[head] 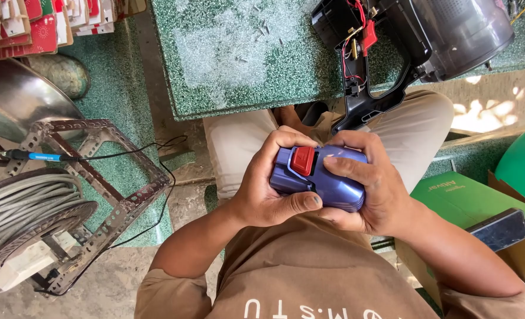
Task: The person disassembles a blue plastic device by removing a red component and opening the casing. They then use a screwdriver to tighten screws on the device's exterior.
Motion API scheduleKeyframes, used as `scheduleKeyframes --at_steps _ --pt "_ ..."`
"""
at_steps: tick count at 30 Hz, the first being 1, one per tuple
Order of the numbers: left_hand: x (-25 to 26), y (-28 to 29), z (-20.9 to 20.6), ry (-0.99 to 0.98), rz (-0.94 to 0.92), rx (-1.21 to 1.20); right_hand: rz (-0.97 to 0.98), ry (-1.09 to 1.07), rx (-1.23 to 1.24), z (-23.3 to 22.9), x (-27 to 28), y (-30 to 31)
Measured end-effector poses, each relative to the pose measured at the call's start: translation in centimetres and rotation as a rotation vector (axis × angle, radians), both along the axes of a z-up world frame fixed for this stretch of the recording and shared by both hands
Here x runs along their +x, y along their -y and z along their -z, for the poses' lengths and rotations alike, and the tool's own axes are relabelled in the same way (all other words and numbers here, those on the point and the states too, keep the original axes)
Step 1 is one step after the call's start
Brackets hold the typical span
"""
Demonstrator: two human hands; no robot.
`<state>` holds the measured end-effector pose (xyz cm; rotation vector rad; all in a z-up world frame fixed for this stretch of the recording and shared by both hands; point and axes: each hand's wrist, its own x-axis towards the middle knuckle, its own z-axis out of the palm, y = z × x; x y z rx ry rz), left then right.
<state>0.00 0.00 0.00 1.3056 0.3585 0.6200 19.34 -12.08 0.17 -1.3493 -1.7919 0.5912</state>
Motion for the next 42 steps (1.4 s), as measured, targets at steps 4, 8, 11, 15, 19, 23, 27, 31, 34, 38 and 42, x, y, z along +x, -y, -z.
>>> scheduleKeyframes --at_steps 4,8,11,15,19,23,27,31,34,38,42 --pt "0.5 0.5 0.6 -0.02 -0.001 -0.002 0.02 -0.018 -0.018 1.4 -0.5 0.3" --pt "1.8 1.6 1.9 0.181 -0.171 -0.175 0.188 -0.187 0.179 3.2 -2.1 -0.3" --pt "1.7 1.8 2.3 0.211 -0.187 -0.166 0.186 -0.239 0.188 2.9 -2.2 -0.4" --pt "1.1 0.5 1.7 0.218 -0.113 -0.041 0.134 -0.262 0.15 1.6 -1.9 -0.7" --pt "0.6 -0.7 2.3 0.182 -0.079 0.034 0.125 -0.213 0.099 1.3 -1.6 -0.3" --pt "0.6 -0.6 3.2 0.212 -0.05 -0.086 0.134 -0.112 0.069 0.5 -1.4 -0.7" --pt "0.2 -1.2 2.5 0.229 0.001 -0.202 0.113 0.012 -0.012 -2.0 -0.8 -0.6" --pt "0.0 -1.2 4.8 0.334 0.039 -0.396 0.129 -0.003 -0.062 -3.0 -0.2 -0.7" --pt "-0.1 -1.2 5.4 0.36 0.057 -0.403 0.105 0.011 -0.079 -3.1 -0.1 -1.2" --pt "-0.3 -1.3 5.1 0.366 0.058 -0.447 0.106 -0.005 -0.078 -3.1 -0.2 -1.8" --pt "-0.3 -1.4 4.8 0.413 0.062 -0.455 0.088 -0.004 -0.091 -3.4 -0.4 -2.3"
